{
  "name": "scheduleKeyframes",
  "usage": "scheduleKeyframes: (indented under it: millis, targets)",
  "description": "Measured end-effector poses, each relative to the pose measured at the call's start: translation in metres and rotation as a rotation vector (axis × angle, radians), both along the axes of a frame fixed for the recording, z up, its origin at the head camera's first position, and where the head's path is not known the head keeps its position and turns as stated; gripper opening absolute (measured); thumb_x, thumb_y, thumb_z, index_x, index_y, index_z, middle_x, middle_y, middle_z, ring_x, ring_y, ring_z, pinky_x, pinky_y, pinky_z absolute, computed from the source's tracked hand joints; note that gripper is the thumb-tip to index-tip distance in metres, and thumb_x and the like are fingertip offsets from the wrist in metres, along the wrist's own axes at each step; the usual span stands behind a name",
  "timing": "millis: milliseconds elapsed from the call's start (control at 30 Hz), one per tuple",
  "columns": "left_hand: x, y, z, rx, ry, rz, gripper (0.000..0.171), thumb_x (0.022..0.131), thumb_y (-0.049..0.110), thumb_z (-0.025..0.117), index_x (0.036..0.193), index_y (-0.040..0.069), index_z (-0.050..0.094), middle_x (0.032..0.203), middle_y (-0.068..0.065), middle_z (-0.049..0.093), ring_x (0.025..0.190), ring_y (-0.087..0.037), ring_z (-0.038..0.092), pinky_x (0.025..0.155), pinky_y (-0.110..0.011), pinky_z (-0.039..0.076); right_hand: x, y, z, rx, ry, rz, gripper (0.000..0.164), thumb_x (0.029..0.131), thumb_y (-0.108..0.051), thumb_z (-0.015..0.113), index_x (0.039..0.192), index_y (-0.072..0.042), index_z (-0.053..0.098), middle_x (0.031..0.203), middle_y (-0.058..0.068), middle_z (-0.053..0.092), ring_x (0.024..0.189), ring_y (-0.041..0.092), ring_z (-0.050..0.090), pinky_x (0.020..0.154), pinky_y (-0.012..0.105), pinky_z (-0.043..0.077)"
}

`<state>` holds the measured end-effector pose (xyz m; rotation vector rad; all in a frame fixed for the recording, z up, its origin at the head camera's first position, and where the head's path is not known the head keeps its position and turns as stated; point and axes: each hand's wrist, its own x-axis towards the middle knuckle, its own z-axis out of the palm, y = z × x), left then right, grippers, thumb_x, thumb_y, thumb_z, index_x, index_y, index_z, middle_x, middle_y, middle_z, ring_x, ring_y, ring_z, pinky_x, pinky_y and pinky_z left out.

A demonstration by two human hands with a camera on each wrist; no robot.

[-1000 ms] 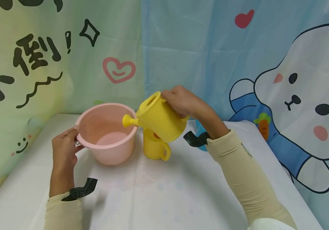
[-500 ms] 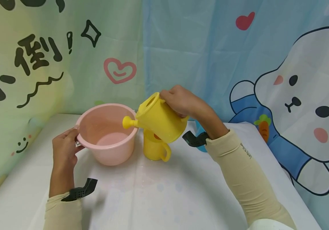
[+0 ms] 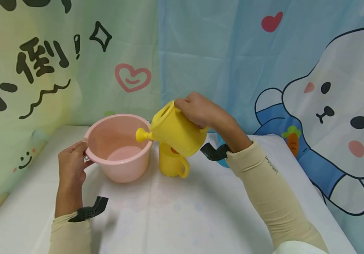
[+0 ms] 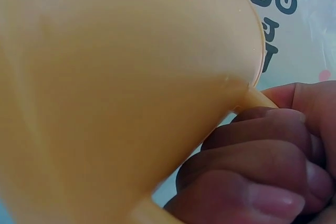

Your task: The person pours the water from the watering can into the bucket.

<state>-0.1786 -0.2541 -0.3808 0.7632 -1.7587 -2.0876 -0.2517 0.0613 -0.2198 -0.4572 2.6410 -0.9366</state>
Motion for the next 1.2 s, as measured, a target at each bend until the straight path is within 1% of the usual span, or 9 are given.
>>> scheduleKeyframes:
  millis: [133,333,633,900,1200]
  targets:
    - [-0.0002,0.0004,0.0001,-0.007,-0.003,-0.007,0.043,0.098,0.034,0.057,0.128,0.002,0.063,0.108,-0.006,0.057,0.092,-0.018,0.055,0.062,-0.022,0.056,0.0013,-0.002,0.0028,0.033,0.014,0.005,0.044,0.1,-0.034,0.036,0.062,-0.012,0.037,0.055,0.002,0.03,0.044,0.016,0.028,0.043,0.027,0.032]
    - [0.0001,0.0004,0.0005,-0.017,-0.01,-0.013,0.044,0.099,0.035,0.056,0.128,0.002,0.063,0.109,-0.006,0.055,0.093,-0.019,0.054,0.062,-0.021,0.056,0.002,-0.0042,0.0058,0.058,0.003,-0.001,0.045,0.101,-0.036,0.035,0.062,-0.012,0.035,0.054,0.001,0.028,0.043,0.015,0.026,0.043,0.027,0.03]
    - [0.0005,-0.0002,0.0003,-0.016,-0.013,-0.01,0.045,0.099,0.035,0.056,0.128,0.002,0.063,0.107,-0.006,0.056,0.091,-0.018,0.054,0.062,-0.022,0.056,0.0013,-0.0058,0.0063,0.066,0.015,0.013,0.046,0.101,-0.036,0.034,0.061,-0.013,0.033,0.054,0.001,0.026,0.043,0.015,0.024,0.043,0.027,0.028]
    - [0.0001,-0.0015,-0.0001,-0.009,-0.017,-0.01,0.045,0.098,0.036,0.058,0.128,0.003,0.064,0.109,-0.006,0.057,0.091,-0.018,0.055,0.062,-0.021,0.056,0.0015,-0.0077,0.0065,0.069,0.014,0.015,0.044,0.099,-0.035,0.035,0.061,-0.013,0.032,0.055,0.001,0.025,0.044,0.016,0.023,0.043,0.027,0.027]
    - [0.0,-0.0005,-0.0007,-0.01,-0.006,-0.006,0.044,0.098,0.035,0.058,0.126,0.003,0.064,0.106,-0.006,0.057,0.089,-0.017,0.054,0.061,-0.022,0.056,0.0012,-0.0101,0.0096,0.094,0.032,0.034,0.044,0.099,-0.034,0.035,0.061,-0.013,0.031,0.055,0.0,0.024,0.043,0.015,0.021,0.044,0.027,0.025]
